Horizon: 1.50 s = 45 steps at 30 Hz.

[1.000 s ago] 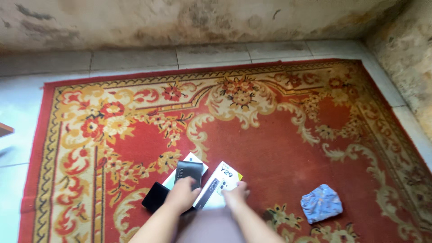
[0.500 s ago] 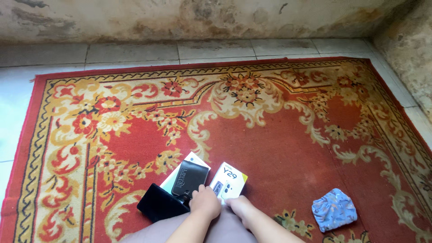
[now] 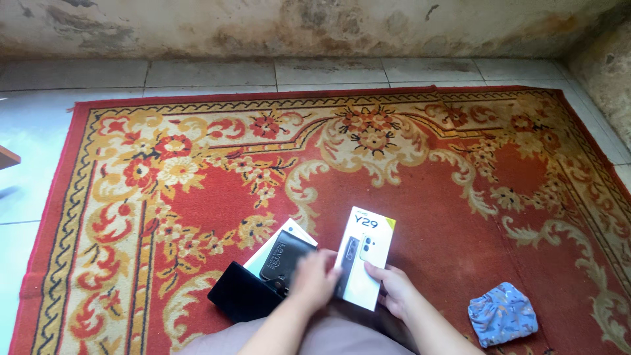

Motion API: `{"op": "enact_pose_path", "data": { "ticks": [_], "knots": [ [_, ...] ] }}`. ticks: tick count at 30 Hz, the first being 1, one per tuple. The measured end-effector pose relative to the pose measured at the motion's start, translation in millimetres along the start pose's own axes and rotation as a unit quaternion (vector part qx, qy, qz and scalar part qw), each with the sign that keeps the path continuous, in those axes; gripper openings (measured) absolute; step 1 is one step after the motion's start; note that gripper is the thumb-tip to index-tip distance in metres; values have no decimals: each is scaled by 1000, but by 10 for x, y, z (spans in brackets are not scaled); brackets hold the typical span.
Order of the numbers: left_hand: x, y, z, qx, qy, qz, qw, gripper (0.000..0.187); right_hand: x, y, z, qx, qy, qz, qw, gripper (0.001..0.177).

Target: The person sits on the floor and organizes items in a wooden wardrobe. They place a phone box, a wallet, and small containers into a drawer, then close the wardrobe doors.

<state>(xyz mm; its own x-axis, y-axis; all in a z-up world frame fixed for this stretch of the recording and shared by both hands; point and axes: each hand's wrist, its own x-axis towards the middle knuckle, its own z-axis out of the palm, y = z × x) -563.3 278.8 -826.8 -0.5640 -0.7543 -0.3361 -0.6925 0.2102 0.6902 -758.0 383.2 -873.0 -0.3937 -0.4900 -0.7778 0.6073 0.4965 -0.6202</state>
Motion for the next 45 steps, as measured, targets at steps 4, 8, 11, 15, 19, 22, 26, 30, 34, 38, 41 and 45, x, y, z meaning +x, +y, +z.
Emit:
{"op": "enact_pose_path", "data": {
  "ticks": [4,8,11,15,19,22,26,30,34,38,41,45],
  "knots": [
    [8,-122,-587,190,251,-67,947,77,-123,-82,64,8,8,-19,1000,50],
    [14,-173,-803,184,71,-213,957,76,-210,-146,81,7,-12,-52,999,51],
    [49,-231,-693,245,17,-183,952,65,-235,-142,112,21,-18,-53,998,52],
    [154,-372,-438,219,45,-131,966,48,-279,-188,158,55,-31,-52,997,53],
    [256,-381,-202,41,88,-68,993,37,-321,-258,170,109,-82,-30,990,56],
    [329,-245,-83,-216,127,-58,966,36,-312,-290,169,145,-143,-55,978,60],
    [290,-123,38,-383,32,-64,921,32,-340,-324,151,182,-222,-14,958,67],
    [95,-302,-19,-304,-16,60,951,38,-380,-317,214,155,-235,-31,959,68],
    [-195,-725,-501,181,-86,168,965,40,-372,-288,206,148,-198,-40,968,65],
    [-218,-1126,-659,422,-122,305,845,31,-352,-290,149,146,-156,-43,976,64],
    [-185,-1231,-643,430,-86,291,850,13,-355,-312,146,150,-154,-42,976,63],
    [-86,-1090,-934,331,-122,170,920,27,-407,-337,189,148,-148,-48,977,62]
  ]
}}
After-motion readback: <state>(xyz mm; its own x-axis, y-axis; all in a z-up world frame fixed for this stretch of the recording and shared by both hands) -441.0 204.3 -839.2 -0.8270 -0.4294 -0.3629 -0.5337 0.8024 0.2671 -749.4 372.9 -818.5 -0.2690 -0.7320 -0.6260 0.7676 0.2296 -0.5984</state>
